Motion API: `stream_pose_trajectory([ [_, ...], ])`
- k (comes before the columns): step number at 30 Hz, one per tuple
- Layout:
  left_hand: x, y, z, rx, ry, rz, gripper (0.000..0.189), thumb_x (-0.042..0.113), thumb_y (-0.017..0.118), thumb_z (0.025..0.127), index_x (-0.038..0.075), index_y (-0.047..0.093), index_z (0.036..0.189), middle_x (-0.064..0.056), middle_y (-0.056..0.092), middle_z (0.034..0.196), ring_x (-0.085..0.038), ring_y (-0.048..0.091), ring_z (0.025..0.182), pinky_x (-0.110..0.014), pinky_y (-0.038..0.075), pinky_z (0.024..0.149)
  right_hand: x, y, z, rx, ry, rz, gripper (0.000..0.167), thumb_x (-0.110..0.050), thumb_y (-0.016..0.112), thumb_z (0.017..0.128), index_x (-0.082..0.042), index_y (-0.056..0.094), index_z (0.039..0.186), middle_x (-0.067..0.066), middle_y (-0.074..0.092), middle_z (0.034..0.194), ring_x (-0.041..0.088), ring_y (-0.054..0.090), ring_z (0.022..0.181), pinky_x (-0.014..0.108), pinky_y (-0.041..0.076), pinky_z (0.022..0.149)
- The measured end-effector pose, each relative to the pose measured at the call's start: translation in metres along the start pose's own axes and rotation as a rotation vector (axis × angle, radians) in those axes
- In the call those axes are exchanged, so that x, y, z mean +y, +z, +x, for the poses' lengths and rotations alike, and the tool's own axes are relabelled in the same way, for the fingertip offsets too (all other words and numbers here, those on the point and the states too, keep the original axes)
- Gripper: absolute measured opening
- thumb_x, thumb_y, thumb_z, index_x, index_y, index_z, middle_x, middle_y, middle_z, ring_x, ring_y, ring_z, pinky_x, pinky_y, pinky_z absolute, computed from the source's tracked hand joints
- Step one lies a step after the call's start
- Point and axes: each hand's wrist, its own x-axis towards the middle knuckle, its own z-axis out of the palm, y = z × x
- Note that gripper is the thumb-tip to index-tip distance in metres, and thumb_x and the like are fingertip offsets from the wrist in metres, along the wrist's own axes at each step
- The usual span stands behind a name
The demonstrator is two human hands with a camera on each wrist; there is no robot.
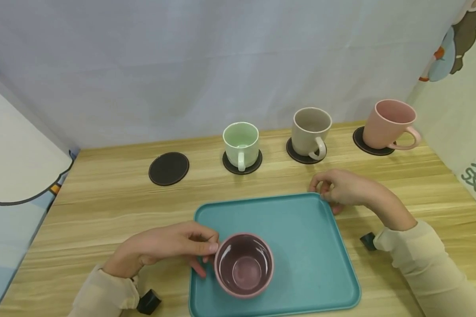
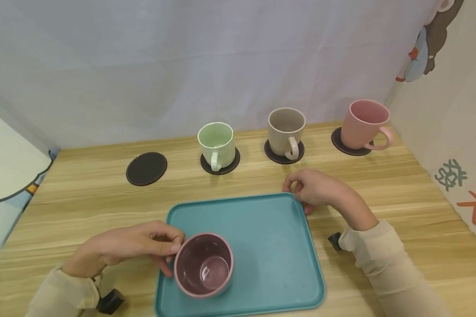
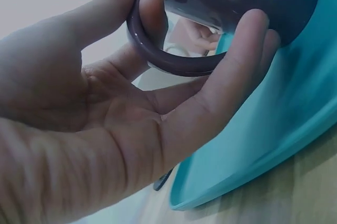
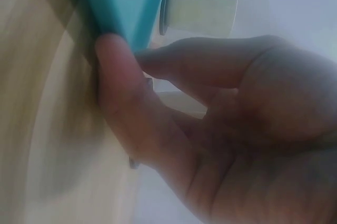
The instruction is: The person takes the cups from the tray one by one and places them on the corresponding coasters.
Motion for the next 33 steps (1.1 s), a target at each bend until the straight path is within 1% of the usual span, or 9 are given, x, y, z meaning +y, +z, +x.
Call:
stream_pose_trajectory([
  [5, -0.002, -0.002, 0.003, -0.025, 0.019, -0.031, 0.046, 0.025, 0.057, 0.109, -0.013, 0.041, 0.088, 0.0, 0.054, 0.09, -0.018, 0.065, 0.098, -0.047, 0.064, 0.093, 0.001, -0.001, 0.0, -0.002, -0.005, -0.004, 0.029, 0.008, 0.053, 0.095, -0.005, 0.065, 0.118, 0.013, 0.059, 0.096, 0.019, 0.064, 0.07, 0.033, 0.062, 0.062],
  [9, -0.003, -0.003, 0.004, -0.039, 0.029, -0.04, 0.044, 0.025, 0.055, 0.11, -0.01, 0.042, 0.086, -0.001, 0.055, 0.088, -0.017, 0.066, 0.097, -0.048, 0.063, 0.094, 0.001, -0.002, 0.0, -0.004, -0.01, -0.006, 0.027, 0.007, 0.054, 0.097, -0.004, 0.065, 0.119, 0.014, 0.059, 0.095, 0.019, 0.063, 0.07, 0.033, 0.062, 0.062],
  [12, -0.005, -0.004, 0.006, -0.04, 0.048, -0.042, 0.042, 0.025, 0.055, 0.11, -0.009, 0.044, 0.086, -0.001, 0.058, 0.09, -0.016, 0.068, 0.098, -0.047, 0.063, 0.094, 0.001, -0.001, 0.0, -0.002, -0.001, -0.004, 0.027, 0.007, 0.053, 0.097, -0.004, 0.065, 0.118, 0.013, 0.059, 0.095, 0.019, 0.064, 0.07, 0.033, 0.062, 0.062],
  [15, -0.007, -0.004, 0.007, -0.029, 0.062, -0.041, 0.044, 0.024, 0.057, 0.109, -0.01, 0.044, 0.085, 0.001, 0.06, 0.09, -0.015, 0.07, 0.095, -0.044, 0.064, 0.094, 0.001, 0.0, 0.0, -0.002, 0.004, -0.001, 0.028, 0.008, 0.053, 0.096, -0.005, 0.065, 0.118, 0.013, 0.059, 0.095, 0.019, 0.064, 0.07, 0.033, 0.062, 0.063],
  [19, -0.009, -0.001, 0.012, -0.008, 0.066, -0.03, 0.045, 0.024, 0.059, 0.107, -0.01, 0.044, 0.082, 0.005, 0.06, 0.085, -0.014, 0.07, 0.091, -0.038, 0.063, 0.093, 0.002, 0.0, 0.001, -0.002, -0.01, 0.001, 0.028, 0.007, 0.053, 0.096, -0.004, 0.065, 0.118, 0.013, 0.059, 0.094, 0.019, 0.063, 0.069, 0.033, 0.062, 0.062],
  [23, -0.011, 0.003, 0.016, -0.008, 0.086, -0.024, 0.047, 0.025, 0.06, 0.107, -0.01, 0.045, 0.08, 0.003, 0.063, 0.086, -0.013, 0.071, 0.093, -0.033, 0.062, 0.092, 0.003, 0.0, 0.001, 0.0, -0.013, 0.0, 0.028, 0.007, 0.053, 0.096, -0.004, 0.065, 0.119, 0.013, 0.058, 0.094, 0.019, 0.063, 0.068, 0.033, 0.061, 0.061],
  [27, -0.012, 0.006, 0.019, -0.015, 0.104, -0.029, 0.047, 0.024, 0.059, 0.107, -0.01, 0.044, 0.079, 0.003, 0.066, 0.088, -0.014, 0.073, 0.095, -0.033, 0.062, 0.091, 0.003, 0.0, 0.001, 0.002, -0.012, 0.003, 0.028, 0.007, 0.053, 0.096, -0.005, 0.065, 0.118, 0.013, 0.057, 0.094, 0.019, 0.063, 0.069, 0.032, 0.061, 0.061],
  [33, -0.011, 0.008, 0.021, 0.002, 0.102, -0.037, 0.049, 0.025, 0.06, 0.107, -0.012, 0.044, 0.079, 0.004, 0.068, 0.088, -0.014, 0.073, 0.095, -0.032, 0.062, 0.09, 0.002, 0.001, 0.001, 0.003, -0.012, 0.005, 0.028, 0.007, 0.053, 0.095, -0.005, 0.065, 0.117, 0.013, 0.057, 0.094, 0.019, 0.063, 0.069, 0.032, 0.061, 0.061],
])
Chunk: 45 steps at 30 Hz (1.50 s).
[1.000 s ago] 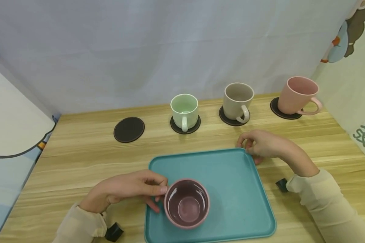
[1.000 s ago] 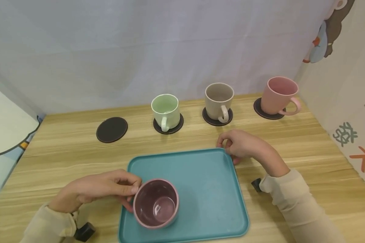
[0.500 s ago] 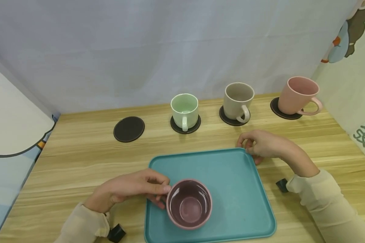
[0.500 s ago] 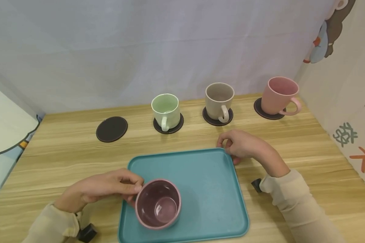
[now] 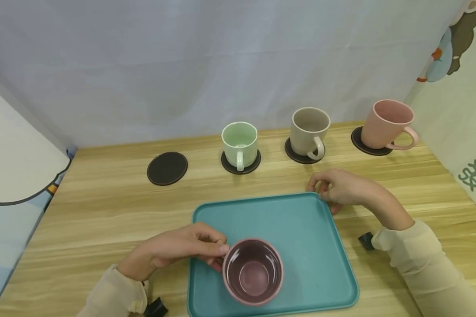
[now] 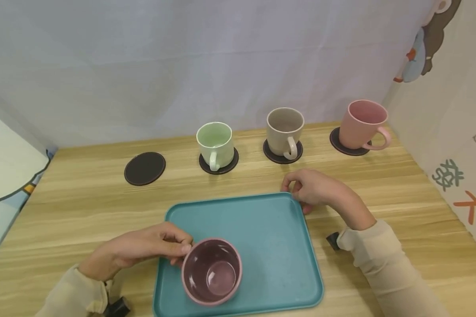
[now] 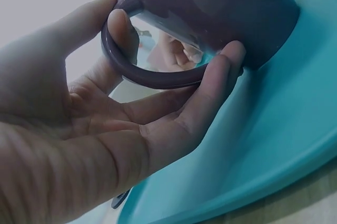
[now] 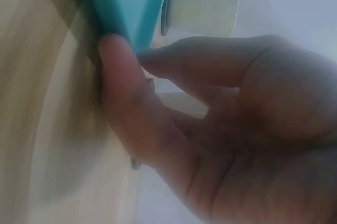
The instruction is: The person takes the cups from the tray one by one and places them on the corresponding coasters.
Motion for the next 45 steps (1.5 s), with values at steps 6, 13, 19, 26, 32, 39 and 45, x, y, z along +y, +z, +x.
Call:
stream_pose_trajectory([
  [6, 0.002, -0.001, 0.0, 0.061, 0.0, 0.017, 0.05, 0.026, 0.062, 0.106, -0.009, 0.041, 0.077, 0.008, 0.062, 0.08, -0.012, 0.072, 0.09, -0.033, 0.062, 0.092, 0.002, 0.0, 0.002, -0.003, -0.001, 0.006, 0.028, 0.008, 0.053, 0.095, -0.004, 0.065, 0.118, 0.013, 0.058, 0.094, 0.019, 0.063, 0.07, 0.034, 0.062, 0.062],
  [13, 0.006, 0.001, 0.0, 0.141, 0.02, -0.026, 0.052, 0.026, 0.062, 0.106, -0.015, 0.043, 0.081, 0.002, 0.066, 0.087, -0.015, 0.074, 0.096, -0.04, 0.063, 0.096, 0.003, -0.001, 0.003, -0.005, -0.001, 0.005, 0.029, 0.007, 0.054, 0.095, -0.005, 0.065, 0.119, 0.012, 0.058, 0.094, 0.018, 0.062, 0.069, 0.033, 0.061, 0.061],
  [19, 0.008, -0.003, 0.0, 0.205, 0.041, -0.07, 0.044, 0.027, 0.058, 0.108, -0.002, 0.049, 0.076, -0.002, 0.07, 0.099, -0.018, 0.072, 0.103, -0.045, 0.063, 0.097, 0.0, -0.001, 0.002, -0.005, 0.009, 0.008, 0.028, 0.006, 0.052, 0.096, -0.006, 0.065, 0.118, 0.012, 0.06, 0.095, 0.019, 0.063, 0.07, 0.033, 0.062, 0.062],
  [26, 0.016, -0.014, -0.012, 0.323, 0.082, -0.066, 0.036, 0.026, 0.055, 0.109, 0.012, 0.055, 0.077, 0.001, 0.071, 0.102, -0.02, 0.075, 0.104, -0.048, 0.061, 0.1, 0.0, -0.002, 0.001, -0.009, 0.0, -0.002, 0.026, 0.005, 0.052, 0.098, -0.005, 0.065, 0.119, 0.013, 0.061, 0.094, 0.019, 0.064, 0.068, 0.034, 0.061, 0.061],
  [32, 0.026, -0.023, -0.025, 0.391, 0.087, -0.041, 0.034, 0.029, 0.051, 0.111, 0.016, 0.056, 0.08, 0.004, 0.063, 0.088, -0.021, 0.076, 0.107, -0.044, 0.06, 0.102, 0.0, 0.0, 0.002, -0.012, -0.001, 0.002, 0.026, 0.005, 0.052, 0.097, -0.005, 0.065, 0.118, 0.012, 0.061, 0.094, 0.019, 0.064, 0.068, 0.032, 0.061, 0.06],
  [39, 0.034, -0.035, -0.042, 0.442, 0.152, -0.05, 0.031, 0.026, 0.047, 0.113, 0.017, 0.066, 0.09, 0.006, 0.063, 0.086, -0.02, 0.076, 0.109, -0.039, 0.061, 0.101, 0.0, 0.0, 0.002, -0.013, 0.01, 0.005, 0.025, 0.004, 0.053, 0.097, -0.007, 0.066, 0.117, 0.012, 0.06, 0.094, 0.019, 0.064, 0.07, 0.032, 0.061, 0.062],
  [45, 0.038, -0.045, -0.054, 0.504, 0.199, -0.041, 0.033, 0.024, 0.042, 0.114, 0.016, 0.074, 0.112, 0.003, 0.077, 0.099, -0.018, 0.076, 0.109, -0.037, 0.061, 0.1, 0.0, -0.001, 0.002, -0.012, 0.016, -0.005, 0.025, 0.003, 0.053, 0.098, -0.007, 0.065, 0.117, 0.011, 0.06, 0.095, 0.019, 0.064, 0.07, 0.032, 0.06, 0.062],
])
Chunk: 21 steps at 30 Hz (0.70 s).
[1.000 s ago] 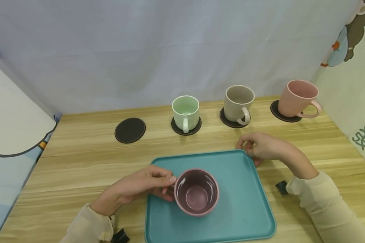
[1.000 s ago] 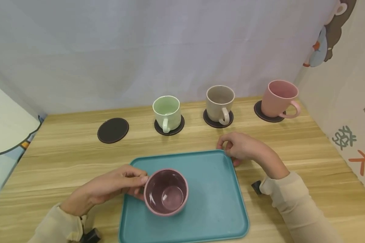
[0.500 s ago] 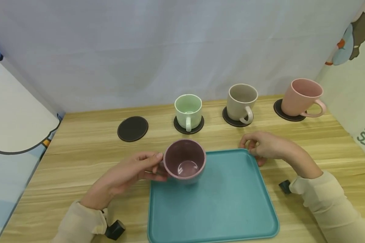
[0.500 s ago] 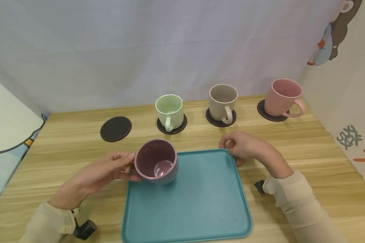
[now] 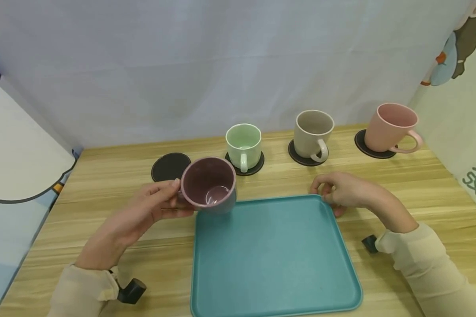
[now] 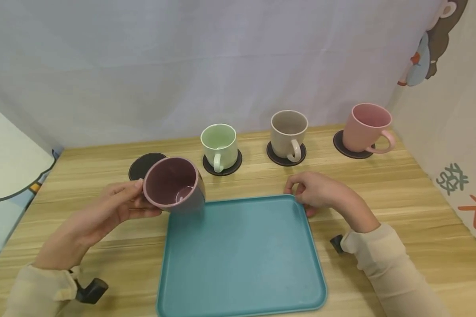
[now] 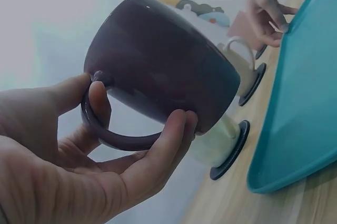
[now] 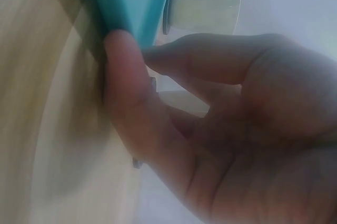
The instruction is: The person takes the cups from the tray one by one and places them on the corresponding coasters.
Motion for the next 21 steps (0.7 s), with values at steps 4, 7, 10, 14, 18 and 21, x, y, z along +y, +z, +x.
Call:
stream_pose_trajectory([
  [4, 0.003, -0.006, -0.003, 0.058, 0.028, 0.001, 0.034, 0.026, 0.041, 0.114, 0.016, 0.074, 0.115, 0.004, 0.075, 0.1, -0.015, 0.075, 0.111, -0.035, 0.06, 0.102, 0.0, 0.0, 0.0, 0.003, -0.006, 0.003, 0.025, 0.003, 0.053, 0.098, -0.007, 0.065, 0.118, 0.012, 0.06, 0.095, 0.018, 0.064, 0.07, 0.032, 0.06, 0.061],
  [7, 0.004, -0.011, -0.005, 0.101, 0.05, -0.019, 0.034, 0.027, 0.042, 0.114, 0.014, 0.07, 0.099, 0.006, 0.065, 0.093, -0.014, 0.073, 0.115, -0.036, 0.059, 0.104, 0.0, 0.0, 0.0, 0.004, -0.011, 0.006, 0.025, 0.003, 0.053, 0.098, -0.006, 0.065, 0.118, 0.012, 0.06, 0.094, 0.018, 0.063, 0.068, 0.032, 0.06, 0.06],
  [10, 0.003, -0.016, -0.006, 0.125, 0.062, -0.047, 0.038, 0.029, 0.042, 0.114, 0.015, 0.059, 0.084, 0.005, 0.061, 0.1, -0.015, 0.071, 0.118, -0.036, 0.058, 0.105, 0.0, 0.0, 0.0, 0.003, -0.008, 0.007, 0.024, 0.003, 0.053, 0.099, -0.006, 0.065, 0.118, 0.012, 0.06, 0.094, 0.018, 0.064, 0.068, 0.031, 0.06, 0.06],
  [14, 0.0, -0.025, -0.006, 0.132, 0.07, -0.107, 0.039, 0.03, 0.04, 0.114, 0.016, 0.059, 0.082, 0.001, 0.067, 0.124, -0.017, 0.072, 0.119, -0.034, 0.058, 0.105, -0.001, 0.0, -0.001, -0.001, 0.0, 0.014, 0.024, 0.003, 0.054, 0.099, -0.006, 0.065, 0.118, 0.011, 0.06, 0.094, 0.019, 0.064, 0.068, 0.031, 0.06, 0.061],
  [18, -0.002, -0.034, -0.005, 0.141, 0.075, -0.187, 0.038, 0.029, 0.04, 0.114, 0.013, 0.063, 0.087, -0.001, 0.07, 0.124, -0.019, 0.073, 0.117, -0.031, 0.058, 0.104, -0.001, 0.0, -0.001, -0.004, 0.002, 0.012, 0.024, 0.002, 0.054, 0.099, -0.007, 0.065, 0.118, 0.011, 0.059, 0.094, 0.019, 0.064, 0.068, 0.032, 0.06, 0.062],
  [21, -0.004, -0.039, -0.006, 0.165, 0.07, -0.246, 0.036, 0.028, 0.042, 0.113, 0.011, 0.066, 0.093, -0.003, 0.072, 0.122, -0.02, 0.074, 0.116, -0.03, 0.058, 0.103, 0.0, 0.0, 0.0, -0.004, -0.002, 0.007, 0.024, 0.002, 0.054, 0.099, -0.006, 0.065, 0.118, 0.011, 0.059, 0.094, 0.018, 0.063, 0.067, 0.032, 0.059, 0.061],
])
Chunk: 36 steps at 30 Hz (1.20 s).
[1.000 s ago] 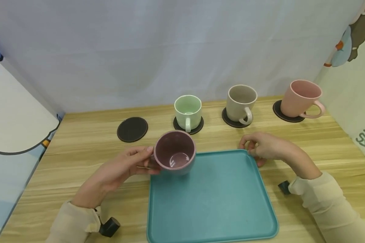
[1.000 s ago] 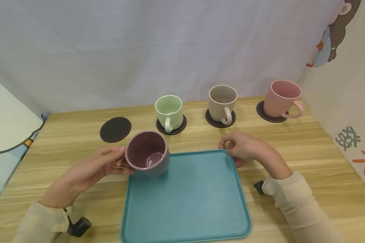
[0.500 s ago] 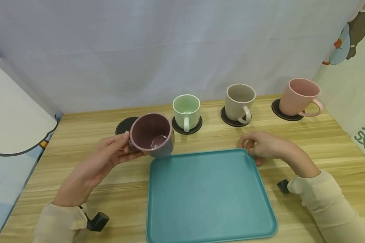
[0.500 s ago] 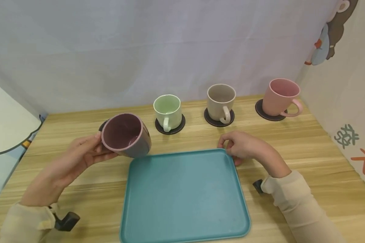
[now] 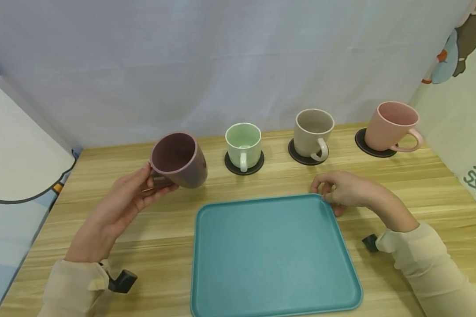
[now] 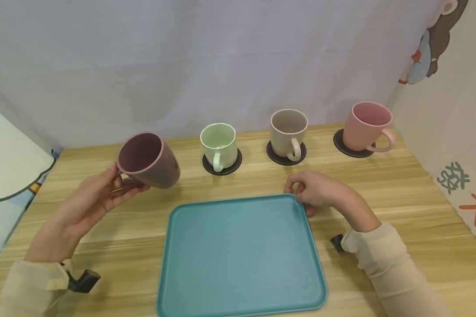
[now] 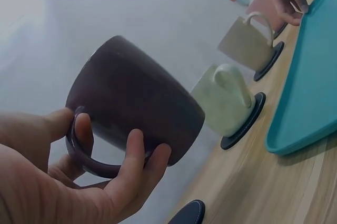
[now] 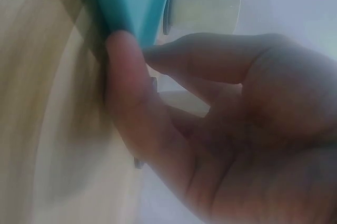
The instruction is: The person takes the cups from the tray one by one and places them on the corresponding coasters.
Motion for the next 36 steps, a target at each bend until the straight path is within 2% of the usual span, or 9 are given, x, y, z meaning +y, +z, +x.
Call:
stream_pose_trajectory([
  [6, 0.0, -0.008, 0.003, 0.054, -0.018, -0.136, 0.036, 0.026, 0.045, 0.112, 0.008, 0.069, 0.094, -0.005, 0.072, 0.123, -0.024, 0.076, 0.113, -0.028, 0.059, 0.099, 0.004, -0.001, -0.001, 0.004, -0.001, 0.003, 0.023, 0.001, 0.055, 0.099, -0.006, 0.065, 0.119, 0.011, 0.059, 0.094, 0.018, 0.063, 0.068, 0.032, 0.059, 0.061],
  [10, -0.002, -0.013, 0.004, 0.077, -0.023, -0.209, 0.038, 0.025, 0.047, 0.111, 0.006, 0.067, 0.085, -0.005, 0.065, 0.127, -0.026, 0.074, 0.117, -0.029, 0.058, 0.102, 0.005, -0.002, -0.002, 0.004, -0.004, 0.01, 0.024, 0.002, 0.054, 0.099, -0.006, 0.064, 0.119, 0.011, 0.059, 0.094, 0.018, 0.063, 0.069, 0.032, 0.06, 0.061],
  [15, -0.005, -0.017, 0.007, 0.068, -0.027, -0.312, 0.036, 0.024, 0.047, 0.111, 0.003, 0.065, 0.088, -0.006, 0.057, 0.135, -0.029, 0.072, 0.121, -0.032, 0.056, 0.106, 0.006, -0.002, -0.004, 0.011, 0.0, 0.016, 0.025, 0.003, 0.053, 0.098, -0.006, 0.065, 0.118, 0.011, 0.059, 0.093, 0.019, 0.062, 0.066, 0.032, 0.059, 0.061],
  [18, -0.007, -0.021, 0.009, 0.096, -0.036, -0.365, 0.034, 0.024, 0.048, 0.11, 0.001, 0.063, 0.09, -0.006, 0.054, 0.136, -0.03, 0.071, 0.12, -0.033, 0.057, 0.105, 0.005, -0.002, -0.005, 0.013, 0.001, 0.021, 0.025, 0.004, 0.053, 0.098, -0.006, 0.065, 0.118, 0.011, 0.059, 0.093, 0.019, 0.063, 0.066, 0.032, 0.059, 0.061],
  [22, -0.009, -0.026, 0.011, 0.163, -0.041, -0.465, 0.031, 0.022, 0.052, 0.108, -0.002, 0.062, 0.091, -0.007, 0.055, 0.13, -0.031, 0.072, 0.117, -0.036, 0.059, 0.103, 0.005, -0.003, -0.005, 0.015, -0.006, 0.019, 0.025, 0.004, 0.053, 0.098, -0.006, 0.065, 0.118, 0.011, 0.058, 0.093, 0.019, 0.063, 0.066, 0.032, 0.059, 0.061],
  [26, -0.014, -0.03, 0.014, 0.202, -0.029, -0.554, 0.022, 0.019, 0.054, 0.107, 0.0, 0.064, 0.106, -0.008, 0.057, 0.113, -0.028, 0.068, 0.118, -0.04, 0.059, 0.103, 0.004, -0.004, -0.006, 0.025, -0.01, 0.007, 0.026, 0.004, 0.053, 0.098, -0.006, 0.065, 0.118, 0.011, 0.058, 0.093, 0.019, 0.062, 0.066, 0.032, 0.058, 0.06],
  [29, -0.019, -0.031, 0.017, 0.243, -0.028, -0.576, 0.019, 0.019, 0.055, 0.106, 0.004, 0.062, 0.115, -0.009, 0.057, 0.098, -0.027, 0.066, 0.112, -0.042, 0.06, 0.102, 0.004, -0.003, -0.004, 0.024, -0.015, 0.006, 0.026, 0.005, 0.054, 0.097, -0.006, 0.065, 0.118, 0.01, 0.058, 0.092, 0.019, 0.061, 0.066, 0.032, 0.058, 0.06],
  [31, -0.022, -0.032, 0.018, 0.275, -0.035, -0.573, 0.018, 0.019, 0.056, 0.106, 0.005, 0.063, 0.115, -0.009, 0.058, 0.093, -0.026, 0.066, 0.108, -0.041, 0.061, 0.1, 0.004, -0.002, -0.003, 0.021, -0.013, 0.008, 0.027, 0.005, 0.054, 0.096, -0.006, 0.065, 0.118, 0.01, 0.058, 0.091, 0.019, 0.061, 0.064, 0.031, 0.057, 0.059],
  [36, -0.025, -0.031, 0.023, 0.333, -0.03, -0.588, 0.019, 0.02, 0.059, 0.104, 0.001, 0.064, 0.1, -0.01, 0.059, 0.091, -0.026, 0.068, 0.103, -0.041, 0.062, 0.097, 0.003, 0.0, -0.001, 0.023, 0.004, 0.009, 0.029, 0.007, 0.054, 0.095, -0.008, 0.066, 0.117, 0.009, 0.058, 0.089, 0.019, 0.061, 0.063, 0.031, 0.057, 0.06],
])
